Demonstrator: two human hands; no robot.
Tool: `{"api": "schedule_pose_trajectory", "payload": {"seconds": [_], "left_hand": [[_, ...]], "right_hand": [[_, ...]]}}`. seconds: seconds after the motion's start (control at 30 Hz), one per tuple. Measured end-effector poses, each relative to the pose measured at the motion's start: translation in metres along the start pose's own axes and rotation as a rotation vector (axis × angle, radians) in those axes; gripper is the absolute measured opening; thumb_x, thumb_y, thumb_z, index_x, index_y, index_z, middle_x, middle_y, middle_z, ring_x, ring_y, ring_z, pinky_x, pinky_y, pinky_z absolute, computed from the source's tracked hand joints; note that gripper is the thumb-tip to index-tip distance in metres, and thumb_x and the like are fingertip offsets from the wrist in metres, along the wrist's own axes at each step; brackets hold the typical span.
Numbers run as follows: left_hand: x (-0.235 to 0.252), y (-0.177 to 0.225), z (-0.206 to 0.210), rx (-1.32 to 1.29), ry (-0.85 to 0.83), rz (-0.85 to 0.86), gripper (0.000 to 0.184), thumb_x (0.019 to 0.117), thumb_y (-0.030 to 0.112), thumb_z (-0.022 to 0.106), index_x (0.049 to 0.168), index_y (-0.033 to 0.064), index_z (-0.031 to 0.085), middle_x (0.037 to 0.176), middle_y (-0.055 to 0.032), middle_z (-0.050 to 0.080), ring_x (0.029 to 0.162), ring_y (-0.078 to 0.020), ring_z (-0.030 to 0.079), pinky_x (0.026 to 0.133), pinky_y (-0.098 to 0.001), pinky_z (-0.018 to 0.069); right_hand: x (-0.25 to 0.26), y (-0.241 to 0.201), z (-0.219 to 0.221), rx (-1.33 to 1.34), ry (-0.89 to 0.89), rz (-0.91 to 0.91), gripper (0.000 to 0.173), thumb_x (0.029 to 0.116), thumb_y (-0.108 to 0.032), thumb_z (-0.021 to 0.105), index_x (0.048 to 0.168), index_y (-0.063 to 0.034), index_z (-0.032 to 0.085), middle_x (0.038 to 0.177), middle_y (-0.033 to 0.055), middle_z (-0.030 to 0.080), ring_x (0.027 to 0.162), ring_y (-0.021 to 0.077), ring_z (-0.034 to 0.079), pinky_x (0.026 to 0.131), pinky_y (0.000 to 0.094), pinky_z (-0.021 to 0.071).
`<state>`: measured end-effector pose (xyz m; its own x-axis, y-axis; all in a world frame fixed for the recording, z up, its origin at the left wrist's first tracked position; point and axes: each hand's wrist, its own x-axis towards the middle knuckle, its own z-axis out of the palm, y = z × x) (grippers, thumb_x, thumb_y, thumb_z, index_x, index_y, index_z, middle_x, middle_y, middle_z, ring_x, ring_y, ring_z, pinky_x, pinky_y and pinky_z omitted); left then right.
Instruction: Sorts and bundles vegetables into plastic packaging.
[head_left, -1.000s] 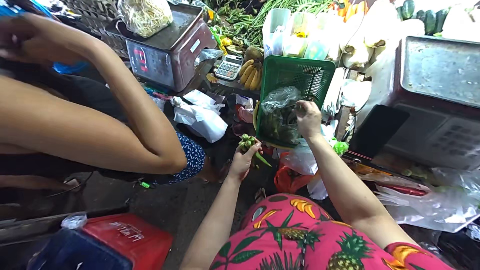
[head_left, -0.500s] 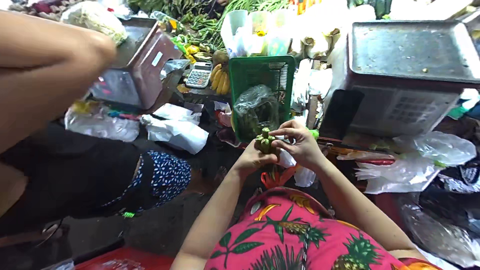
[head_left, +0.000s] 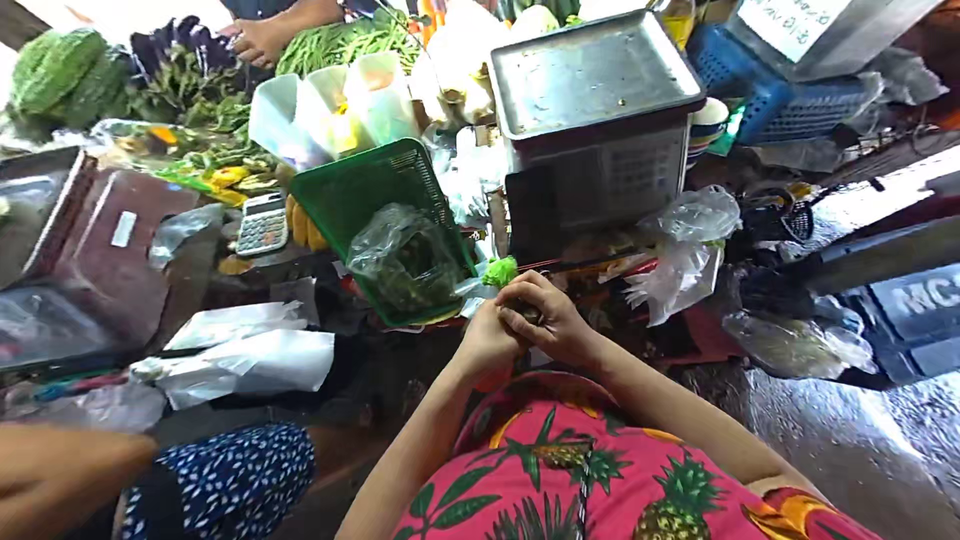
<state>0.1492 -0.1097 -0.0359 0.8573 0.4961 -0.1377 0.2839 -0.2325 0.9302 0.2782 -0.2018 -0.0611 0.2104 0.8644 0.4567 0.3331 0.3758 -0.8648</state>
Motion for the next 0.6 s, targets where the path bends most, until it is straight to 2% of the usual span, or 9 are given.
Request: {"api": "schedule_pose_trajectory", "payload": {"seconds": [0.1,0.13,0.2,0.27,0.33,0.37,0.43,0.53,0.6], "left_hand": [[0.004,0.000,0.010,0.017,0.032,0.060,0.029,0.0779,0.015,0.081,0.105,0.0084,0.071,0.092,0.0053,0.073,0.085,-0.0006,0.068,0.083,-0.0258,0.0586],[0.005,-0.002,0.011,0.033,0.042,0.070,0.030,0.0788,0.015,0.082,0.106,0.0086,0.072,0.093,0.0052,0.073,0.086,-0.0010,0.068,0.083,-0.0256,0.0582],[0.002,-0.008,0.010,0.062,0.083,0.070,0.031,0.0797,0.017,0.082,0.108,0.0088,0.071,0.095,0.0043,0.072,0.087,-0.0021,0.068,0.083,-0.0259,0.0586],[-0.004,-0.014,0.011,0.072,0.140,0.042,0.032,0.0796,0.018,0.083,0.108,0.0095,0.071,0.095,0.0045,0.072,0.087,-0.0025,0.068,0.082,-0.0259,0.0592],[-0.009,-0.022,0.013,0.050,0.201,0.032,0.033,0.0784,0.019,0.084,0.107,0.0091,0.071,0.094,0.0050,0.072,0.086,-0.0020,0.068,0.082,-0.0244,0.0588],[-0.011,-0.026,0.015,0.035,0.232,0.032,0.033,0.0779,0.018,0.085,0.106,0.0085,0.071,0.093,0.0047,0.072,0.085,-0.0023,0.069,0.081,-0.0242,0.0593],[-0.016,-0.036,0.020,0.005,0.295,0.046,0.031,0.0778,0.018,0.085,0.103,0.0082,0.070,0.090,0.0045,0.072,0.083,-0.0028,0.068,0.079,-0.0243,0.0592],[-0.024,-0.046,0.025,-0.053,0.374,0.057,0.029,0.0784,0.016,0.085,0.102,0.0075,0.070,0.089,0.0040,0.072,0.082,-0.0040,0.069,0.078,-0.0251,0.0598],[-0.027,-0.050,0.026,-0.081,0.395,0.072,0.029,0.0784,0.015,0.084,0.102,0.0066,0.070,0.089,0.0037,0.072,0.081,-0.0045,0.069,0.077,-0.0250,0.0600]], "right_hand": [[0.004,-0.001,-0.041,0.058,-0.018,0.197,0.052,0.0885,-0.030,0.077,0.133,-0.0082,0.062,0.130,0.0083,0.063,0.120,0.0170,0.061,0.102,0.0401,0.0530],[0.006,0.003,-0.061,-0.055,0.040,0.246,0.050,0.0916,-0.031,0.072,0.135,-0.0085,0.062,0.133,0.0091,0.062,0.121,0.0191,0.061,0.103,0.0420,0.0527],[0.009,0.014,-0.100,-0.500,0.208,0.363,0.035,0.1014,-0.032,0.063,0.125,-0.0075,0.070,0.123,0.0139,0.066,0.112,0.0266,0.065,0.097,0.0479,0.0557],[0.013,0.021,-0.125,-0.836,0.276,0.599,0.031,0.0980,-0.029,0.068,0.112,-0.0027,0.074,0.115,0.0249,0.068,0.110,0.0433,0.065,0.093,0.0637,0.0519],[0.022,0.021,-0.133,-0.952,0.208,0.856,0.037,0.0935,-0.034,0.074,0.108,-0.0008,0.074,0.112,0.0284,0.069,0.108,0.0495,0.066,0.089,0.0718,0.0496],[0.025,0.022,-0.133,-0.966,0.189,0.909,0.036,0.0924,-0.034,0.075,0.106,-0.0006,0.074,0.109,0.0282,0.070,0.106,0.0500,0.066,0.087,0.0727,0.0497],[0.028,0.022,-0.131,-0.937,0.192,0.927,0.030,0.0919,-0.030,0.074,0.106,-0.0027,0.075,0.107,0.0260,0.072,0.104,0.0480,0.068,0.086,0.0716,0.0501],[0.022,0.023,-0.137,-0.790,0.273,0.808,0.032,0.0953,-0.029,0.072,0.109,-0.0006,0.073,0.106,0.0268,0.071,0.103,0.0478,0.067,0.087,0.0707,0.0502],[0.014,0.023,-0.145,-0.586,0.354,0.699,0.033,0.0985,-0.029,0.069,0.112,0.0007,0.069,0.100,0.0244,0.070,0.092,0.0420,0.068,0.081,0.0657,0.0528]]}}
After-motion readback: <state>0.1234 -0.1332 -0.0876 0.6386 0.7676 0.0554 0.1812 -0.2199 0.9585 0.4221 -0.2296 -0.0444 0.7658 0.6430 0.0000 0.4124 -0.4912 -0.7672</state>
